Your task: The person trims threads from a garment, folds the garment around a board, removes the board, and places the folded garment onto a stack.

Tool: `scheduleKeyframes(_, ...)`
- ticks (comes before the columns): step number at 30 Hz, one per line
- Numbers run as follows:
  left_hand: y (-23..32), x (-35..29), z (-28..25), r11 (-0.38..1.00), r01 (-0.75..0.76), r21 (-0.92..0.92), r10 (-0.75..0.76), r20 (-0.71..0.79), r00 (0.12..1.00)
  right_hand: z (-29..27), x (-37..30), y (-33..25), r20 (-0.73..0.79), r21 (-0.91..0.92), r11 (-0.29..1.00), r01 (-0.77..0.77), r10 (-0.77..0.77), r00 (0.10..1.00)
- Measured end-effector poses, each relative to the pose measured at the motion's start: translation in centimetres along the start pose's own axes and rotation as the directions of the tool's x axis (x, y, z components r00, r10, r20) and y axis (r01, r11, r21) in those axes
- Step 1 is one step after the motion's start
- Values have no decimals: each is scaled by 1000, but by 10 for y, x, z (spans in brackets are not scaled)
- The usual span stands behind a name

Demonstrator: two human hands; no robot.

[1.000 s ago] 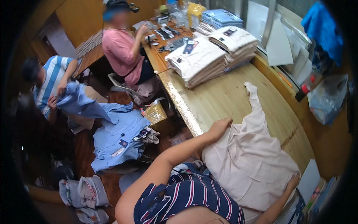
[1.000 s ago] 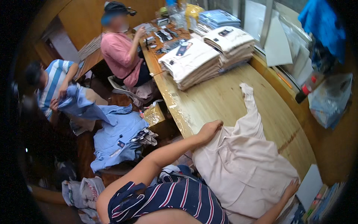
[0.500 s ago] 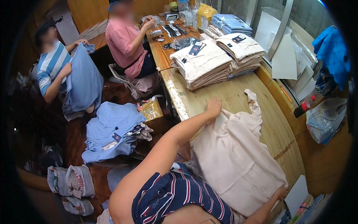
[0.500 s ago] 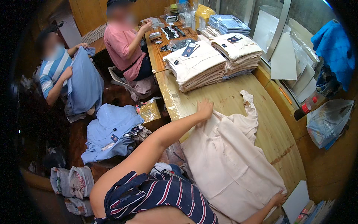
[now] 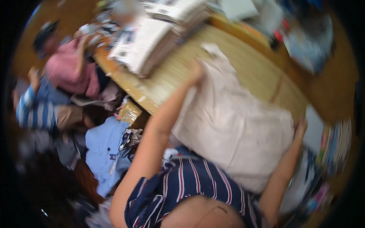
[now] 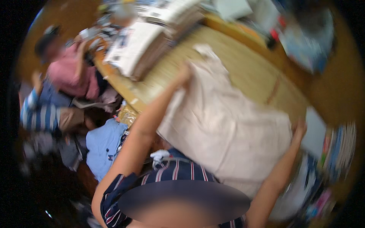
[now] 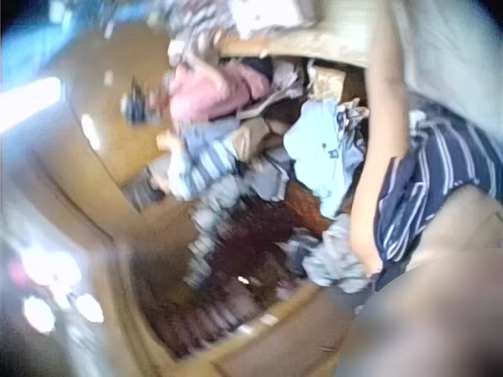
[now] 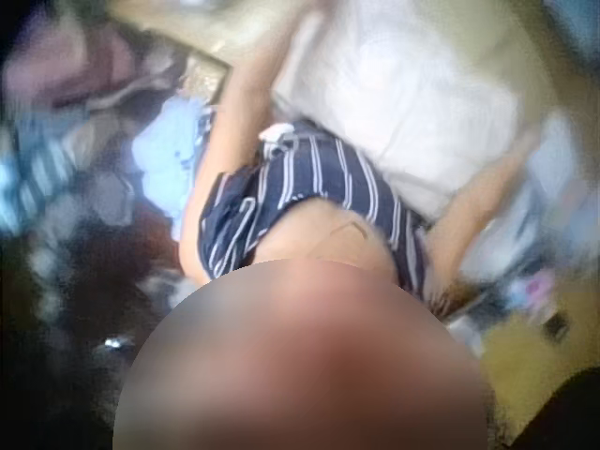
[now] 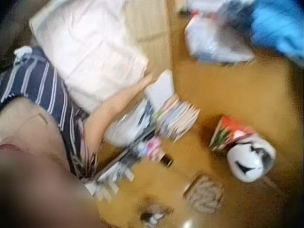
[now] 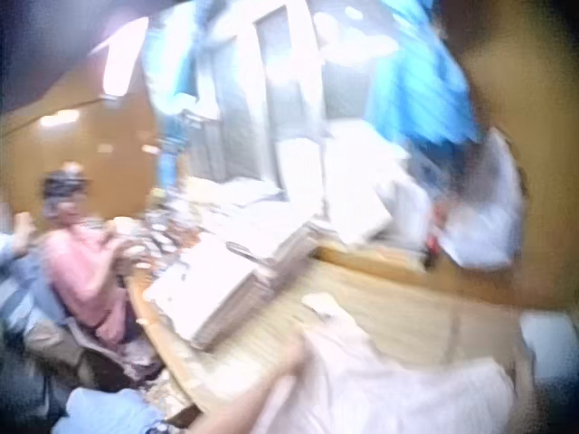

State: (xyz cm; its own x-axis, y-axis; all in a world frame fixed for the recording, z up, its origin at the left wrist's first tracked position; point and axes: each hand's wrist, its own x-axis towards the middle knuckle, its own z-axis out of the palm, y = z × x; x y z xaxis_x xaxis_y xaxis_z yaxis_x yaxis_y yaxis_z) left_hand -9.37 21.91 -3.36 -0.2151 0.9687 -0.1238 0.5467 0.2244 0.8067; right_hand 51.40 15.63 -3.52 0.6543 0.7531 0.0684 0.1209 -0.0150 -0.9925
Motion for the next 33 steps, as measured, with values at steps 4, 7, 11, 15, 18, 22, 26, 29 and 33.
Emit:
scheduleKeyframes(4,41,-31,-86,909,-145,-390,137,-47,989,-43,-26,-64,186,246,967,72,-120,975)
scheduleKeyframes(7,-17,-19,-102,997,53,-55,-58,-107,993,-9,-69,-74,361,-388,914,-118,268,893)
scheduleKeyframes(11,-22,2,-101,592,355,-724,-234,267,935,-11,-46,-28,52,-715,695,81,-64,997)
scheduleKeyframes(15,-31,-4,-97,642,586,-494,-285,556,781,62,-38,-17,50,-959,271,81,-119,992)
scheduleKeyframes(18,9,-5,-119,935,306,-181,-231,344,910,75,-28,-22,294,-764,645,19,323,900)
scheduleKeyframes(22,38,-15,-155,782,-62,-620,183,133,974,-8,-37,-78,363,43,909,415,-402,841)
scheduleKeyframes(26,-44,-22,-149,888,251,-386,-84,400,912,-49,-131,-77,730,-354,927,125,190,656)
scheduleKeyframes(29,-24,-33,-121,950,263,-168,-178,398,900,-51,-158,-72,705,-565,813,138,390,592)
scheduleKeyframes(33,-22,-22,-127,963,270,-12,-236,450,861,-22,-149,-69,531,-665,745,53,422,735)
